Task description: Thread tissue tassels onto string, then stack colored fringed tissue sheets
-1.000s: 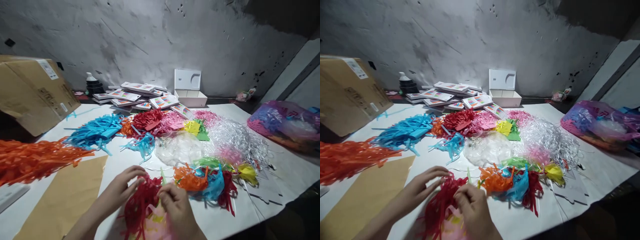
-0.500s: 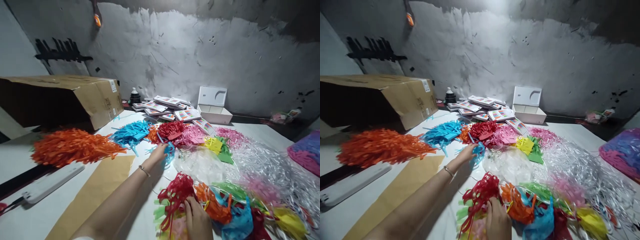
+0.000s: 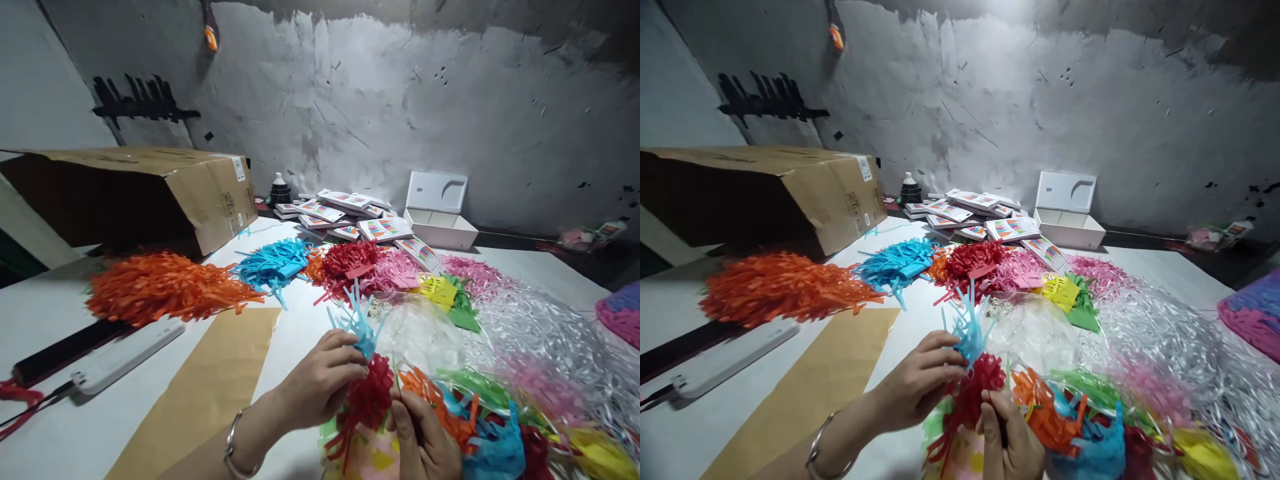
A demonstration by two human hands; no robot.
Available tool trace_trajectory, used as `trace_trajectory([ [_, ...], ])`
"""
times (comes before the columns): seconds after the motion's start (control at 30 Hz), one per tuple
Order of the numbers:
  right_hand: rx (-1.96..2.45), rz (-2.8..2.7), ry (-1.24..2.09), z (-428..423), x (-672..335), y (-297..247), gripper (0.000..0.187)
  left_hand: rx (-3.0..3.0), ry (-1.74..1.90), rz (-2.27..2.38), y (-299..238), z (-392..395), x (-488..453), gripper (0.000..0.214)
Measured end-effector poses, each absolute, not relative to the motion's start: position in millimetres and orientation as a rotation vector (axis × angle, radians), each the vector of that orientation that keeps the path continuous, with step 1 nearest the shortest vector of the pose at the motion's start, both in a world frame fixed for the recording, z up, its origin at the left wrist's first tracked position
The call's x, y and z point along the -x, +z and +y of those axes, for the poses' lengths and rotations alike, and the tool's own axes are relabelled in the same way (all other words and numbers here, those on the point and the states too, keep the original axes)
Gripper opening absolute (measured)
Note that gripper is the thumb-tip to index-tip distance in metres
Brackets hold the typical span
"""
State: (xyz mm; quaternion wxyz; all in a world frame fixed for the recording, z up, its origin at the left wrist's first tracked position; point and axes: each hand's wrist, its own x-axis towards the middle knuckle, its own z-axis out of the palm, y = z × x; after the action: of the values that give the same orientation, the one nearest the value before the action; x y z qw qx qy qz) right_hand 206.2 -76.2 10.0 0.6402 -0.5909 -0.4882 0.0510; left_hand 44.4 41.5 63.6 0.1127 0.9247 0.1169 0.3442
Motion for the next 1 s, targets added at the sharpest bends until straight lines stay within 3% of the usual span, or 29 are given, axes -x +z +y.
trace_trajectory([
  [0.3, 1.226, -1.659, -0.054, -68, -207, 28, 0.017, -2.703, 0.796, 0.18, 60, 2, -47, 0.028],
  [0.57, 1.437, -1.397, 0.002, -80, -216, 10, 0.016, -2.496, 0.603, 0.492, 54, 8, -27, 0.029],
  [0.87, 1.292, -1.55, 0.114, -75, -205, 3, 0.014, -2.304, 0.766, 0.444, 40, 5, -27, 0.029],
  [1.0, 1.338, -1.511, 0.129, -76, -199, -11, 0.018, -1.94, 0.939, 0.654, 37, 0, -34, 0.028],
])
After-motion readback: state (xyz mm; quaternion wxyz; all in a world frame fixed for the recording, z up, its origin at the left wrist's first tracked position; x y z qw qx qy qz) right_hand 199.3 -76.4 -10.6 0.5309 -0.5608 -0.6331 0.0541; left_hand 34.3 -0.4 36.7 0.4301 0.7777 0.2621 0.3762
